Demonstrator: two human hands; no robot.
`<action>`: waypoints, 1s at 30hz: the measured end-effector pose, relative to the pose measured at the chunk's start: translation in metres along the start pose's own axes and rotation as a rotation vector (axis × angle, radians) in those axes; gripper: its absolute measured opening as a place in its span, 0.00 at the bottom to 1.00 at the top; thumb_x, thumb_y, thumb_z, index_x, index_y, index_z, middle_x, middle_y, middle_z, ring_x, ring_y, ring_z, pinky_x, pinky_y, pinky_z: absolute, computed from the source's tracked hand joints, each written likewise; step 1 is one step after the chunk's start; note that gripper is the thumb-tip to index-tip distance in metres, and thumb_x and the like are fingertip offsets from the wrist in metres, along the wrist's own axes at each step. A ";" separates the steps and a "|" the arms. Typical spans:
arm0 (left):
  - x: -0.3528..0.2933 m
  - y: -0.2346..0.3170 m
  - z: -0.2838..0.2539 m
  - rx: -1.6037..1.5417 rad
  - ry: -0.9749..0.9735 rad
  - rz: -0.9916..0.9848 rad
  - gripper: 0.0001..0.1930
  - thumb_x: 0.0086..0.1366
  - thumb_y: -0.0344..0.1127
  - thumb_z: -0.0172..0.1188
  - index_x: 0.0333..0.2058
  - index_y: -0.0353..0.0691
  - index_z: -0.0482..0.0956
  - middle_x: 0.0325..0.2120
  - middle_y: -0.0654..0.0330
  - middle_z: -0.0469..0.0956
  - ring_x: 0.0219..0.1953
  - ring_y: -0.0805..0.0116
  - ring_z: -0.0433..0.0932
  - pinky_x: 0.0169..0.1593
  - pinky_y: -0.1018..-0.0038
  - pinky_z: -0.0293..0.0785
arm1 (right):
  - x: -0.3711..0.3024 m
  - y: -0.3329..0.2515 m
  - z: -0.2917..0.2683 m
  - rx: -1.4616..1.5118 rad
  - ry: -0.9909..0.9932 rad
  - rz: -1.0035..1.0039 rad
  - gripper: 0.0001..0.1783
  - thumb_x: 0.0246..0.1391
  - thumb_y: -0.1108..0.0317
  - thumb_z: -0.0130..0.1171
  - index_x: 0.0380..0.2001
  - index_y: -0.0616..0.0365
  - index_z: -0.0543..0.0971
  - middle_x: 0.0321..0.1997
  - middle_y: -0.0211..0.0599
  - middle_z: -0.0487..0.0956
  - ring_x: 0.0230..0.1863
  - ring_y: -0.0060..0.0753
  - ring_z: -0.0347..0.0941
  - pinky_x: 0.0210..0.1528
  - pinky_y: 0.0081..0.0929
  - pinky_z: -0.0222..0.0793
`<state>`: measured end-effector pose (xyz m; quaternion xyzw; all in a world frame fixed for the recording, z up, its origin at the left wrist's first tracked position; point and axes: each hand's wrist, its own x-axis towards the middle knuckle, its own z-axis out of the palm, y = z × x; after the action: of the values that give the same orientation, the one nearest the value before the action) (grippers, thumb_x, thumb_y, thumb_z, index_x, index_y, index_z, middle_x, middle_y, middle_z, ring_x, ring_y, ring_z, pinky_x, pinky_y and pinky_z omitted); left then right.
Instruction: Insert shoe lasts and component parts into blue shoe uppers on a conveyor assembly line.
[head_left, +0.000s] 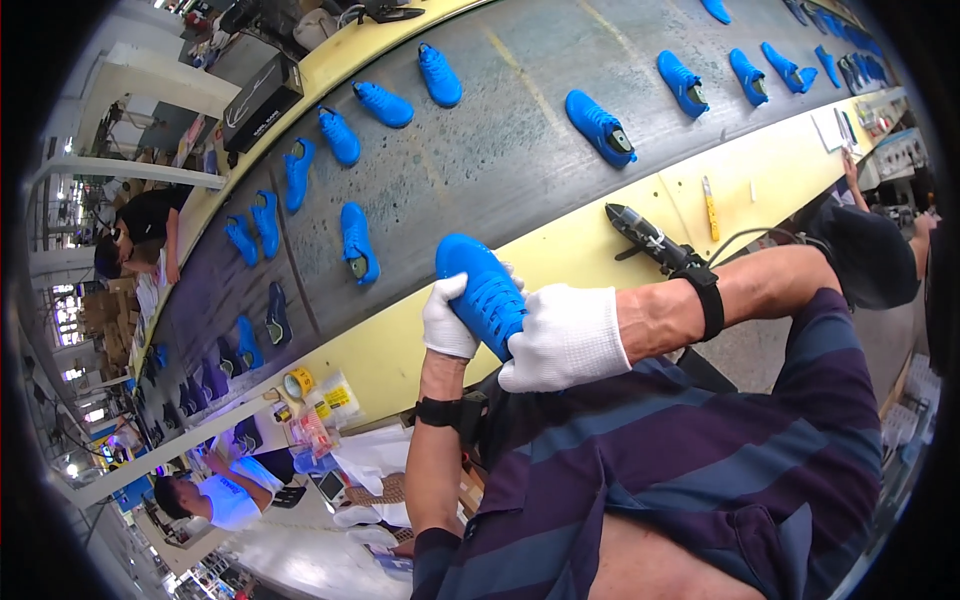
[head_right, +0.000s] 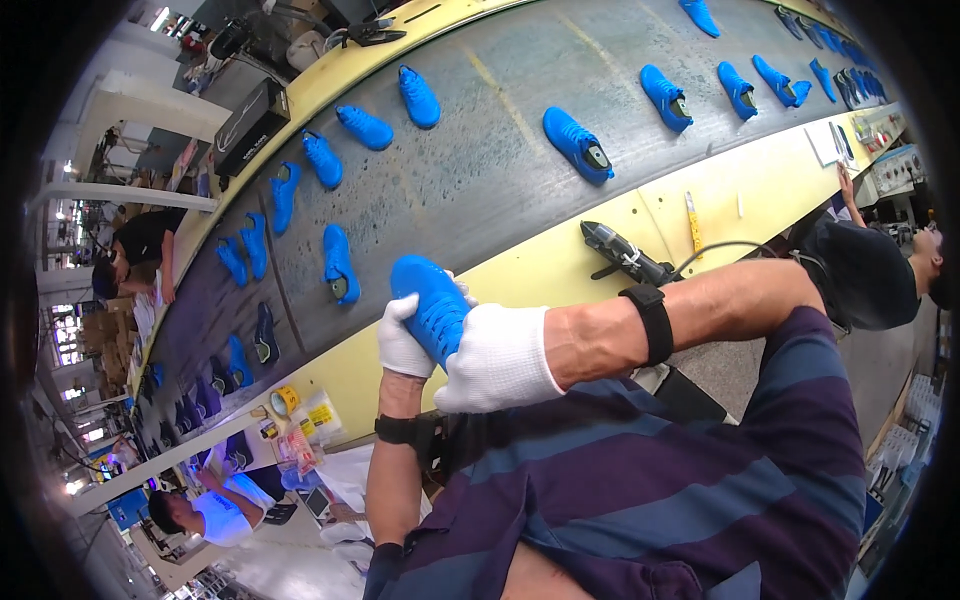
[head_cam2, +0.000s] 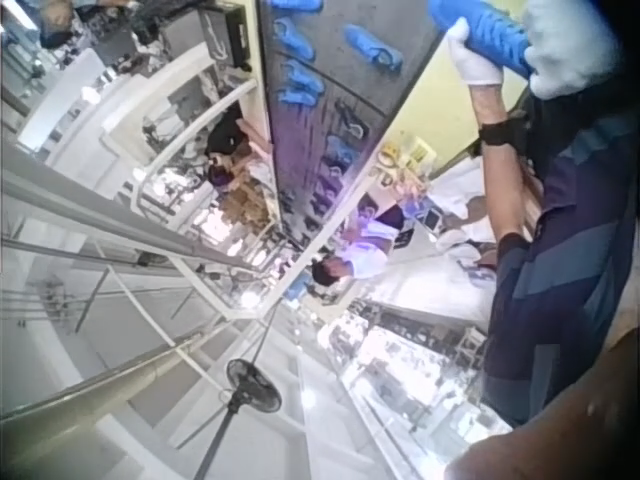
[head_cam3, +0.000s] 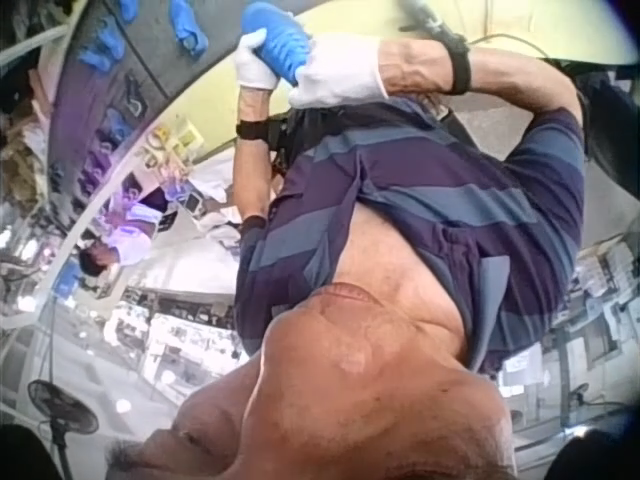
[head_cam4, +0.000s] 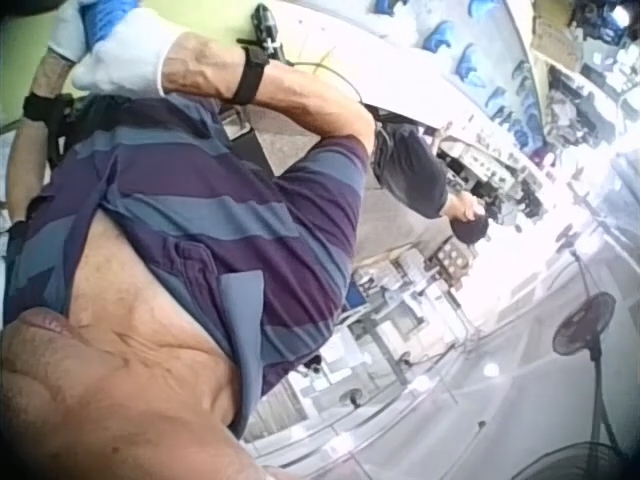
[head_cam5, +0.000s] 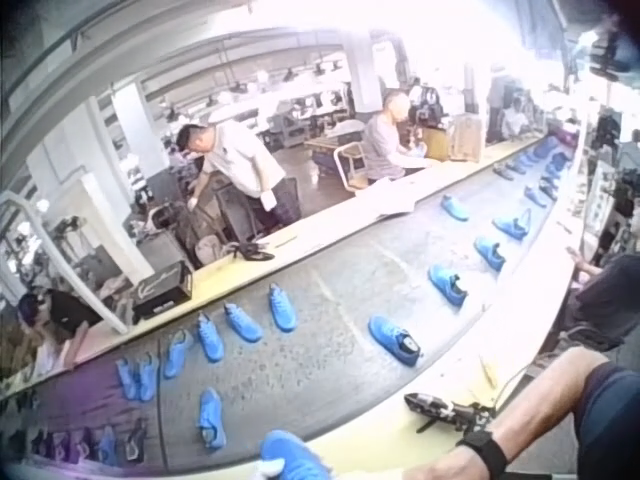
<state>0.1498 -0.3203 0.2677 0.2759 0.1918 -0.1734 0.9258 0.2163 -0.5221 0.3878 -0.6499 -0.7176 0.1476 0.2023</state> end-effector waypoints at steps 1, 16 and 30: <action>0.003 -0.001 0.000 0.020 0.041 -0.002 0.38 0.67 0.62 0.57 0.60 0.32 0.70 0.49 0.45 0.79 0.50 0.48 0.82 0.59 0.54 0.80 | 0.001 -0.001 0.000 0.034 -0.022 0.044 0.09 0.47 0.63 0.65 0.30 0.52 0.77 0.22 0.40 0.77 0.26 0.47 0.83 0.26 0.45 0.77; 0.034 0.005 0.002 0.154 0.040 0.025 0.30 0.70 0.52 0.58 0.60 0.34 0.71 0.48 0.44 0.82 0.50 0.49 0.84 0.57 0.52 0.82 | 0.009 0.005 -0.030 -0.140 -0.405 0.138 0.10 0.49 0.63 0.66 0.34 0.56 0.84 0.26 0.43 0.83 0.29 0.49 0.85 0.29 0.46 0.79; 0.027 -0.009 -0.008 0.257 0.069 0.145 0.30 0.73 0.53 0.60 0.63 0.39 0.67 0.47 0.43 0.79 0.45 0.45 0.84 0.49 0.47 0.86 | -0.025 -0.002 0.016 0.029 -0.049 0.142 0.07 0.45 0.68 0.65 0.29 0.56 0.81 0.23 0.45 0.81 0.25 0.51 0.83 0.26 0.47 0.79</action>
<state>0.1675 -0.3286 0.2449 0.4113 0.1793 -0.1198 0.8856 0.2085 -0.5459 0.3718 -0.6923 -0.6723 0.1879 0.1829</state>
